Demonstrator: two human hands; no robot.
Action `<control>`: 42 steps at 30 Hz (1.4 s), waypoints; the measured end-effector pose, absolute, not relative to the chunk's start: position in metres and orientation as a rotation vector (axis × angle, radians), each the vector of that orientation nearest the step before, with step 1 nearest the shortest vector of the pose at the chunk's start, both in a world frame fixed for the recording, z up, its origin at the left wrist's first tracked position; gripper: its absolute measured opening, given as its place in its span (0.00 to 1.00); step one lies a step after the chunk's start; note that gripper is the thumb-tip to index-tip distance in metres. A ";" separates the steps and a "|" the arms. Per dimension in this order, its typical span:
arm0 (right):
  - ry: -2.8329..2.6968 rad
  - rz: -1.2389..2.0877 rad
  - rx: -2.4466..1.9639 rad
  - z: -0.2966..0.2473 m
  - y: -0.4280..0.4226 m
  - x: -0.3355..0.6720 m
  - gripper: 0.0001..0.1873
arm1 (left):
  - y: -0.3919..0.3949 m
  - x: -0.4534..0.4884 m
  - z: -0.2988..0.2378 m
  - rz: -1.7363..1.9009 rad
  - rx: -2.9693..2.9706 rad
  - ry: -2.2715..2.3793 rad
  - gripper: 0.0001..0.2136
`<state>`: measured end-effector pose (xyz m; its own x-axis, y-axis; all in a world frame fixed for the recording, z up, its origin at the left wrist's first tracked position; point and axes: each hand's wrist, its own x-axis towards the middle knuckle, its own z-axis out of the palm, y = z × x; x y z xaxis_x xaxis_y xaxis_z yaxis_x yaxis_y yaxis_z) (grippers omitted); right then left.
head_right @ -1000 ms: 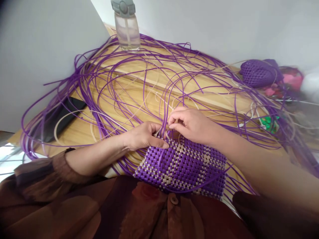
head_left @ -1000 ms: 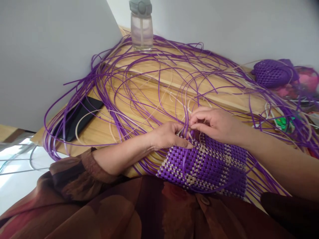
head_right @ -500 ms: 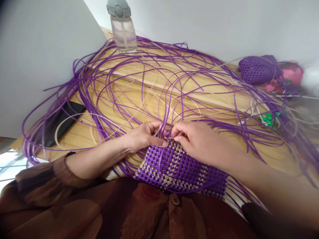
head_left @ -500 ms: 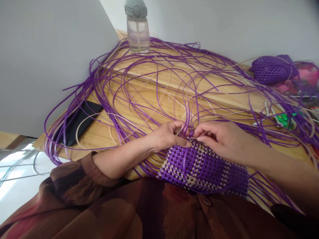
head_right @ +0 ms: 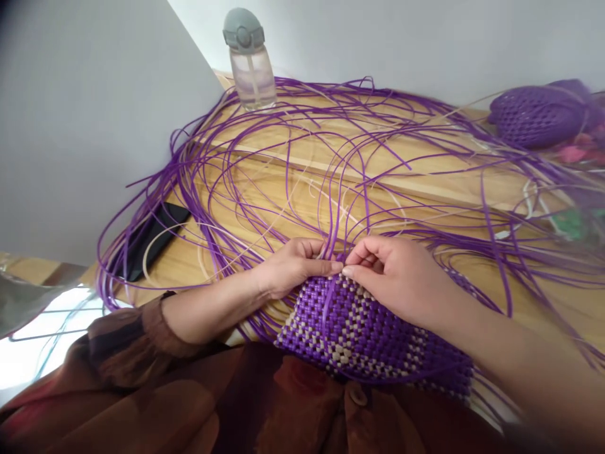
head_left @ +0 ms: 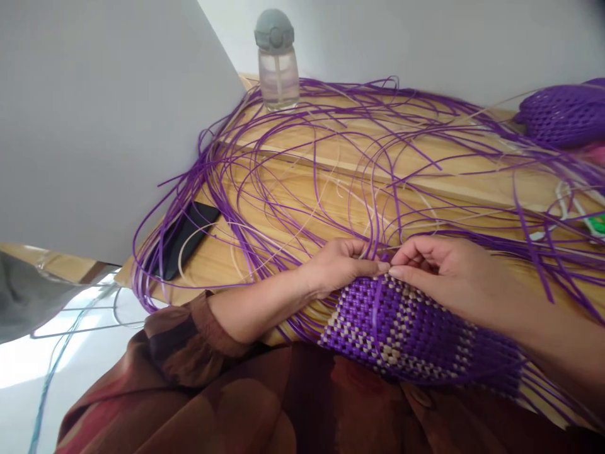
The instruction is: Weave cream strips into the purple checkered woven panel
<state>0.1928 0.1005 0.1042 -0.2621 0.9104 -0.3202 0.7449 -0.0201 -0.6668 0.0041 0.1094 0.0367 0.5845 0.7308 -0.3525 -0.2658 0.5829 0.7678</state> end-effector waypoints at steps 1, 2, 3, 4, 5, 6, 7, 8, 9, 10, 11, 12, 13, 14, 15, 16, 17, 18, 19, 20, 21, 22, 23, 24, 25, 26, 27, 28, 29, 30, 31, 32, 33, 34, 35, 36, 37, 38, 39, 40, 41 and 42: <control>-2.012 1.174 -1.766 0.106 0.099 0.194 0.12 | 0.109 0.005 0.038 0.630 0.691 0.730 0.20; -1.982 1.193 -1.767 0.107 0.098 0.196 0.13 | 0.109 0.005 0.040 0.613 0.659 0.731 0.20; -1.952 1.214 -1.764 0.107 0.096 0.197 0.13 | 0.109 0.005 0.042 0.590 0.634 0.730 0.20; -1.924 1.237 -1.761 0.107 0.094 0.199 0.14 | 0.109 0.005 0.043 0.571 0.619 0.733 0.20; -1.900 1.257 -1.757 0.105 0.092 0.200 0.14 | 0.109 0.005 0.044 0.562 0.610 0.739 0.19; -1.883 1.266 -1.748 0.103 0.090 0.201 0.13 | 0.108 0.005 0.045 0.563 0.606 0.746 0.18; -1.871 1.266 -1.739 0.101 0.088 0.202 0.13 | 0.108 0.005 0.045 0.571 0.606 0.750 0.17; -1.864 1.260 -1.729 0.098 0.087 0.202 0.12 | 0.107 0.006 0.045 0.580 0.612 0.750 0.15; -1.861 1.250 -1.718 0.096 0.086 0.203 0.12 | 0.107 0.006 0.044 0.592 0.627 0.744 0.15; -1.861 1.238 -1.711 0.095 0.085 0.203 0.11 | 0.106 0.006 0.043 0.607 0.651 0.737 0.14; -1.859 1.236 -1.705 0.094 0.085 0.203 0.11 | 0.105 0.007 0.042 0.623 0.686 0.735 0.15; -1.855 1.245 -1.702 0.093 0.085 0.202 0.10 | 0.104 0.008 0.041 0.642 0.726 0.743 0.15; -1.845 1.259 -1.703 0.094 0.085 0.202 0.10 | 0.104 0.008 0.040 0.664 0.760 0.757 0.16; -1.832 1.279 -1.706 0.094 0.085 0.202 0.10 | 0.103 0.009 0.040 0.686 0.780 0.778 0.16; -1.814 1.300 -1.709 0.096 0.085 0.201 0.10 | 0.103 0.010 0.039 0.702 0.781 0.799 0.17; -1.792 1.323 -1.712 0.097 0.085 0.201 0.11 | 0.103 0.010 0.040 0.705 0.768 0.817 0.17; -1.766 1.349 -1.717 0.099 0.084 0.202 0.12 | 0.103 0.011 0.040 0.698 0.746 0.824 0.16; -1.741 1.377 -1.720 0.100 0.084 0.202 0.13 | 0.103 0.011 0.041 0.684 0.721 0.819 0.16; -1.716 1.409 -1.719 0.102 0.084 0.203 0.14 | 0.103 0.011 0.042 0.664 0.702 0.804 0.16; -1.691 1.448 -1.716 0.103 0.084 0.204 0.15 | 0.103 0.010 0.043 0.642 0.692 0.786 0.16; -1.661 1.484 -1.711 0.104 0.084 0.205 0.15 | 0.104 0.009 0.043 0.625 0.692 0.766 0.17; -1.632 1.517 -1.703 0.105 0.084 0.206 0.15 | 0.104 0.008 0.044 0.618 0.708 0.750 0.17; -1.604 1.539 -1.695 0.104 0.085 0.207 0.15 | 0.104 0.007 0.044 0.617 0.740 0.738 0.17; -1.577 1.554 -1.684 0.104 0.086 0.208 0.15 | 0.105 0.005 0.044 0.622 0.784 0.732 0.17; -1.553 1.570 -1.672 0.102 0.087 0.208 0.15 | 0.105 0.004 0.044 0.632 0.835 0.734 0.17; -1.534 1.584 -1.660 0.101 0.088 0.209 0.14 | 0.106 0.004 0.044 0.642 0.885 0.740 0.17; -1.525 1.595 -1.648 0.099 0.089 0.209 0.14 | 0.106 0.003 0.043 0.647 0.925 0.745 0.17; -1.529 1.599 -1.642 0.097 0.090 0.209 0.15 | 0.107 0.003 0.042 0.647 0.947 0.751 0.17; -1.547 1.595 -1.645 0.095 0.091 0.210 0.15 | 0.107 0.004 0.041 0.644 0.951 0.760 0.17; -1.587 1.573 -1.660 0.093 0.091 0.210 0.16 | 0.108 0.005 0.039 0.642 0.945 0.772 0.16; -1.656 1.521 -1.685 0.092 0.090 0.211 0.16 | 0.108 0.006 0.038 0.643 0.933 0.783 0.16; -1.759 1.424 -1.709 0.092 0.089 0.212 0.15 | 0.108 0.007 0.036 0.649 0.924 0.790 0.16; -1.896 1.262 -1.709 0.092 0.087 0.212 0.14 | 0.108 0.008 0.035 0.659 0.922 0.792 0.16; -2.045 1.029 -1.675 0.093 0.083 0.212 0.13 | 0.108 0.008 0.034 0.669 0.930 0.783 0.16; -2.182 0.754 -1.603 0.095 0.078 0.210 0.11 | 0.108 0.009 0.034 0.677 0.942 0.767 0.17; -2.300 0.489 -1.494 0.097 0.072 0.208 0.11 | 0.108 0.009 0.034 0.679 0.951 0.749 0.17; -2.407 0.290 -1.365 0.100 0.065 0.205 0.12 | 0.108 0.008 0.034 0.674 0.956 0.735 0.17; -2.512 0.179 -1.234 0.103 0.057 0.200 0.15 | 0.108 0.008 0.035 0.666 0.958 0.731 0.17; -2.621 0.155 -1.122 0.105 0.049 0.196 0.18 | 0.107 0.007 0.035 0.657 0.961 0.738 0.17; -2.727 0.194 -1.036 0.108 0.042 0.191 0.19 | 0.107 0.006 0.036 0.652 0.967 0.751 0.18; -2.816 0.252 -0.971 0.109 0.036 0.186 0.18 | 0.107 0.006 0.036 0.650 0.974 0.762 0.18; -2.873 0.296 -0.945 0.110 0.030 0.182 0.16 | 0.107 0.005 0.036 0.652 0.981 0.769 0.18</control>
<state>0.1820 0.0305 0.1103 -0.8017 0.5966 0.0367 0.5766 0.7881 -0.2155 0.0052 0.1070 0.0361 0.5704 0.7761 -0.2689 -0.1382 0.4134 0.9000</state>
